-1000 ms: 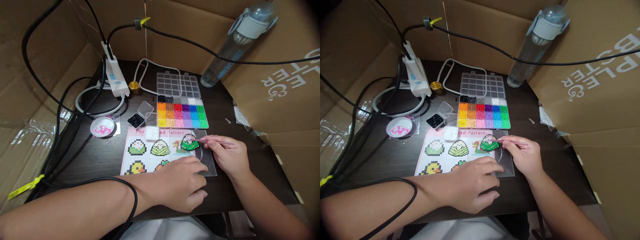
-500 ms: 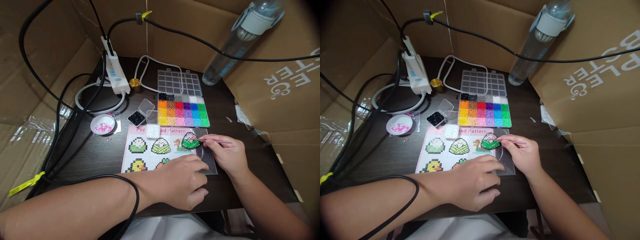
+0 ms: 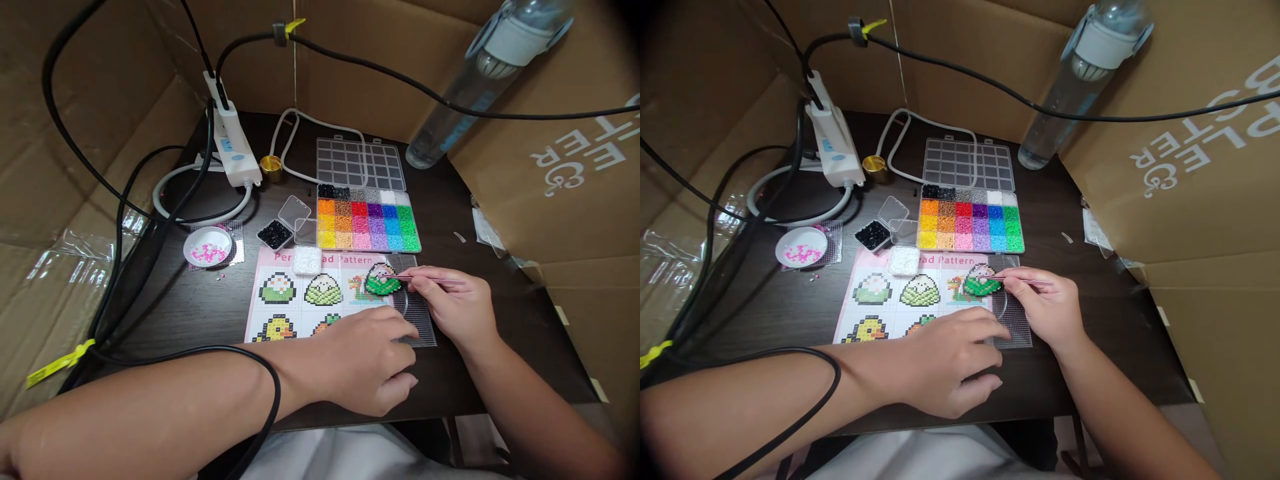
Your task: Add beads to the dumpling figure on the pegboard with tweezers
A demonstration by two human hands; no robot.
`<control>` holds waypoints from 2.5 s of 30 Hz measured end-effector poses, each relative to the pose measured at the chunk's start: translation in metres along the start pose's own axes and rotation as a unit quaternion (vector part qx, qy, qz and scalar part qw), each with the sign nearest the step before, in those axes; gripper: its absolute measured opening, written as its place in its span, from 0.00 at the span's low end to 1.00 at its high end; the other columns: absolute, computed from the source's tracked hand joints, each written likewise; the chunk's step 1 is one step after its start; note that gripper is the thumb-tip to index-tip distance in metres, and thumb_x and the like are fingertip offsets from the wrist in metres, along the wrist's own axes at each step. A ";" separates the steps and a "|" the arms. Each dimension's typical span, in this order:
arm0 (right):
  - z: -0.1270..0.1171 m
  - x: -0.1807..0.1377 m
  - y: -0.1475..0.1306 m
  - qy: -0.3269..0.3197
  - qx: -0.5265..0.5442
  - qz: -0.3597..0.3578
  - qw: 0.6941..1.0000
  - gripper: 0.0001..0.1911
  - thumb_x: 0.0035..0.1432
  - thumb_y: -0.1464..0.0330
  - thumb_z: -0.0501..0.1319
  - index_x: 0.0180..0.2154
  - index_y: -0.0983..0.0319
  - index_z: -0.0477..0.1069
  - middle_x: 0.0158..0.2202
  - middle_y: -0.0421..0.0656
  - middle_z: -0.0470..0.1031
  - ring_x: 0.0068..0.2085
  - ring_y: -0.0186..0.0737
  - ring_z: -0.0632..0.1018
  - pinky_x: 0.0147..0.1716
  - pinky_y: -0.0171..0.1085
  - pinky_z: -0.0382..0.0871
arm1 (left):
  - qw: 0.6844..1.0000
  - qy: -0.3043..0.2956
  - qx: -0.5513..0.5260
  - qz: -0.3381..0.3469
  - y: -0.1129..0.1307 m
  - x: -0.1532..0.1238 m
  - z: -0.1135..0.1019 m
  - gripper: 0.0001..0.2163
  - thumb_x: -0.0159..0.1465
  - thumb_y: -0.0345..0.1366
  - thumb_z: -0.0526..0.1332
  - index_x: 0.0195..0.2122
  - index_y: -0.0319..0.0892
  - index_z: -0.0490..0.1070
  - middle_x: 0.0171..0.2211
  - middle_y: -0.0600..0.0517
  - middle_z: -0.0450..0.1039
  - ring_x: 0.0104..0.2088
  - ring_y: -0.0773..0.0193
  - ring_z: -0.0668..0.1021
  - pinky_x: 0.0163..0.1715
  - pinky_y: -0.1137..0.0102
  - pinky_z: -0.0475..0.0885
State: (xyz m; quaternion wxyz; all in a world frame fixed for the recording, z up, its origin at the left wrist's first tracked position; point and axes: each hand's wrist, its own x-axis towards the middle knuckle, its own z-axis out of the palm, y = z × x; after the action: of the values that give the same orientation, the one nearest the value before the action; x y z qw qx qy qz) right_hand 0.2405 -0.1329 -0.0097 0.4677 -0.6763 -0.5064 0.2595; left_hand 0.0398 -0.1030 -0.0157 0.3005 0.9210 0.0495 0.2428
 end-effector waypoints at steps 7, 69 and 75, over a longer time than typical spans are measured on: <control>0.000 0.000 0.000 -0.002 0.003 0.002 1.000 0.06 0.56 0.63 0.70 0.34 0.58 0.84 0.35 0.44 0.85 0.35 0.42 0.85 0.38 0.39 0.83 | 1.000 0.004 0.004 0.007 0.000 0.000 0.000 0.14 0.66 0.40 0.58 0.32 0.37 0.80 0.46 0.43 0.78 0.45 0.55 0.76 0.52 0.62 0.73; -0.020 0.032 0.004 -0.044 0.345 0.139 0.927 0.12 0.64 0.56 0.57 0.32 0.48 0.77 0.24 0.40 0.65 0.24 0.38 0.64 0.24 0.39 0.59 | 1.000 0.000 0.003 0.012 0.000 0.000 0.000 0.15 0.65 0.40 0.58 0.32 0.36 0.81 0.46 0.42 0.79 0.44 0.56 0.78 0.51 0.63 0.74; -0.022 0.040 0.009 -0.020 0.323 0.156 0.933 0.09 0.61 0.57 0.59 0.34 0.51 0.75 0.25 0.40 0.67 0.23 0.37 0.65 0.24 0.40 0.61 | 1.000 -0.008 0.002 0.008 0.001 0.002 -0.004 0.14 0.65 0.39 0.58 0.33 0.36 0.81 0.47 0.42 0.79 0.45 0.56 0.78 0.51 0.63 0.74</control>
State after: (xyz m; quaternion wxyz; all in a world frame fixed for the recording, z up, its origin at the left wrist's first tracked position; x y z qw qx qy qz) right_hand 0.2768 -0.1042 -0.0039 0.6042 -0.5540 -0.2928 0.4923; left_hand 0.0393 -0.1012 -0.0119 0.2967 0.9241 0.0401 0.2374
